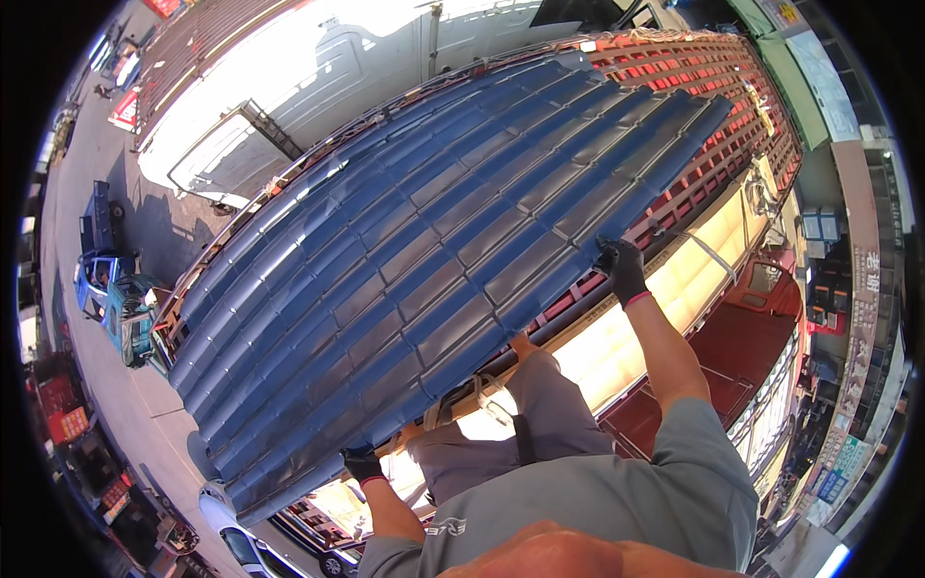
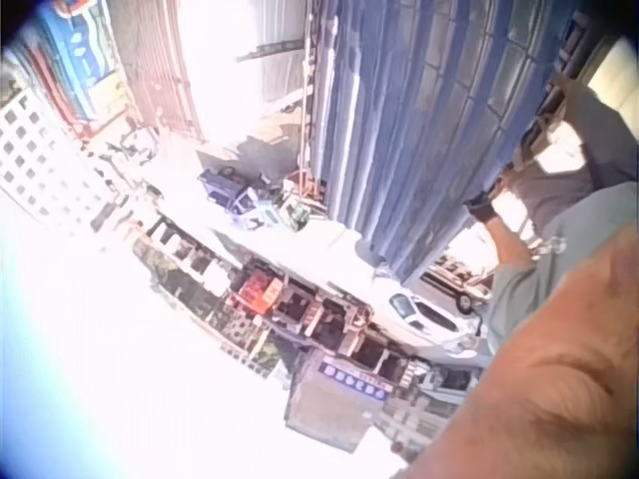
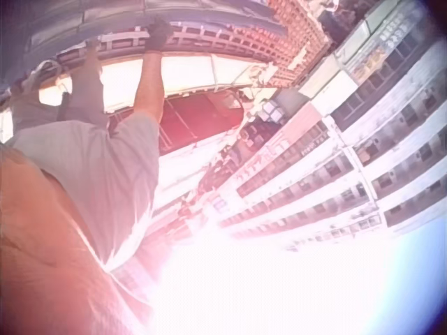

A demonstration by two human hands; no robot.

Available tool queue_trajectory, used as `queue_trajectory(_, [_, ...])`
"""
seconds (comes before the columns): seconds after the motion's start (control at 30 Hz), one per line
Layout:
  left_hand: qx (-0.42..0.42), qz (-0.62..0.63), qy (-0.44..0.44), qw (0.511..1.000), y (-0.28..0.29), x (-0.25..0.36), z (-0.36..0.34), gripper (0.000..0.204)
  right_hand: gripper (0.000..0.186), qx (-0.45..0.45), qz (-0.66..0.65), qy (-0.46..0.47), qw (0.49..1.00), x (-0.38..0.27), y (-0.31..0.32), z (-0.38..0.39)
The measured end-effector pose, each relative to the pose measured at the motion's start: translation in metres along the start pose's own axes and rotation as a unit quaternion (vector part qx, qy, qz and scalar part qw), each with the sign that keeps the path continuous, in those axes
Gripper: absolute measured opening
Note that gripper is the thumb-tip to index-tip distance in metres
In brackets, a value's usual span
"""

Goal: The person lifts and places blue corrugated roof tiles onto the bed of a red truck. They handle the tiles one by one, positioning them carefully on the truck's metal frame.

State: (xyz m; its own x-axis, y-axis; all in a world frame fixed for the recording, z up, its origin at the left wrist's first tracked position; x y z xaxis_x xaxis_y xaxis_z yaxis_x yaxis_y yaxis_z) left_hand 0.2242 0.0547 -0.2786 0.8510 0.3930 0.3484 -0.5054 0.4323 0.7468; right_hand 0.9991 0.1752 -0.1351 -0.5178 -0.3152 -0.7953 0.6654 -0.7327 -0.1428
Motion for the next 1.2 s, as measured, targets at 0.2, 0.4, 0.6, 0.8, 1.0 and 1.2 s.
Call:
queue_trajectory(0.2, [-0.192,0.592,0.1,0.776,-0.171,0.113,-0.036,0.029,0.021,-0.317,-0.159,0.052,0.934,-0.008,0.179,-0.127])
queue_trajectory(0.4, [-0.088,0.09,-0.024,0.992,-0.233,0.266,-0.047,0.031,0.034,0.021,0.07,-0.214,0.974,0.149,0.083,-0.115])
queue_trajectory(0.6, [-0.038,0.453,-0.011,0.891,-0.285,0.26,-0.068,0.029,0.022,-0.118,0.729,0.021,0.674,0.212,0.101,-0.152])
queue_trajectory(0.8, [-0.006,0.076,-0.077,0.994,-0.228,0.268,-0.092,0.062,0.02,-0.22,0.629,0.249,0.702,0.276,0.096,-0.142])
queue_trajectory(1.0, [0.07,0.27,-0.08,0.957,-0.196,0.204,-0.126,0.042,0.008,-0.083,-0.106,-0.121,0.983,0.27,0.007,-0.106])
queue_trajectory(1.2, [0.05,-0.056,-0.085,0.994,-0.191,0.23,-0.135,0.055,0.028,-0.08,-0.034,-0.096,0.992,0.274,0.015,-0.123])
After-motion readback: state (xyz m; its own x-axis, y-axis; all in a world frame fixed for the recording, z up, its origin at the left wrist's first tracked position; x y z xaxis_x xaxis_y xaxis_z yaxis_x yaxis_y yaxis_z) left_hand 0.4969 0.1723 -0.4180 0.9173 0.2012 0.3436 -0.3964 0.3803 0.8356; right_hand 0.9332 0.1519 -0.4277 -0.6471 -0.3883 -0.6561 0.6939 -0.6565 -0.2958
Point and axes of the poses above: each hand's wrist, its own z-axis away from the middle knuckle, its own y-axis out of the back of the hand, x = y × z, the point moved 5 cm from there along -z, towards the middle knuckle, and after that the axes turned 11 degrees about -x, right-handed, at the moved point
